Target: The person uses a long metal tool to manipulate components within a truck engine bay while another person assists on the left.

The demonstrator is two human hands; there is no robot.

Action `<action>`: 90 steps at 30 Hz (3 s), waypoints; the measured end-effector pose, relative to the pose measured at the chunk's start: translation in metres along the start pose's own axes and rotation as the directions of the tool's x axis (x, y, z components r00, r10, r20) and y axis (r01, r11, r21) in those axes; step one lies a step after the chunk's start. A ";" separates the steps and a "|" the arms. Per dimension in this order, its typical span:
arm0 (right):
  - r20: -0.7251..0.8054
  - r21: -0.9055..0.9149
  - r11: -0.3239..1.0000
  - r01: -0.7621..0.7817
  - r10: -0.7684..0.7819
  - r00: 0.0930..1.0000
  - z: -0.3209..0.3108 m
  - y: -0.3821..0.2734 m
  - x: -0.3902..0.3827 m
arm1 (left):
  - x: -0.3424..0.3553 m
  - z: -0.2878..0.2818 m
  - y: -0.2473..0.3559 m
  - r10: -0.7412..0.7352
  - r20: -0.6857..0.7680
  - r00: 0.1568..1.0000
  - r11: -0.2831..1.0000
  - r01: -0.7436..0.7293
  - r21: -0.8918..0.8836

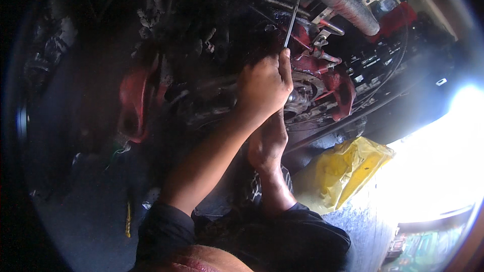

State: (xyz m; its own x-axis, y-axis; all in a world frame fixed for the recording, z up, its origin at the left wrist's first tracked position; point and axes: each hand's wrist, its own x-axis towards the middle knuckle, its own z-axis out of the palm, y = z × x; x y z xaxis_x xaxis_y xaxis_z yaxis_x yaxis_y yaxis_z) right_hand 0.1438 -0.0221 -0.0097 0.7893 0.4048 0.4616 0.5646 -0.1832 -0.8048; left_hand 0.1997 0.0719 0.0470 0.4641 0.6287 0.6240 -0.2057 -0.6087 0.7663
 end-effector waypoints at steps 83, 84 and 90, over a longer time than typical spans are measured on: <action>-0.419 -0.040 0.929 -0.368 0.319 0.850 0.076 -0.132 0.002 | 0.015 -0.270 -0.134 0.358 0.390 0.848 0.931 -0.358 -0.075; -0.440 -0.093 0.943 -0.321 0.250 0.862 0.081 -0.126 0.000 | 0.013 -0.268 -0.138 0.350 0.333 0.876 0.936 -0.309 -0.170; -0.460 -0.172 0.961 -0.217 0.116 0.880 0.090 -0.099 -0.003 | 0.014 -0.276 -0.128 0.360 0.389 0.848 0.909 -0.413 0.059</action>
State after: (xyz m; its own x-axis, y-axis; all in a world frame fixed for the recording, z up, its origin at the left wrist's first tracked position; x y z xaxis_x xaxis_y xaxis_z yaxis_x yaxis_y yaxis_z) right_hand 0.0638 0.0752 0.0357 0.8713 -0.0771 0.4846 0.4131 -0.4179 -0.8091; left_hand -0.0050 0.2925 0.0000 0.6548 0.1260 0.7452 -0.3274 -0.8414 0.4300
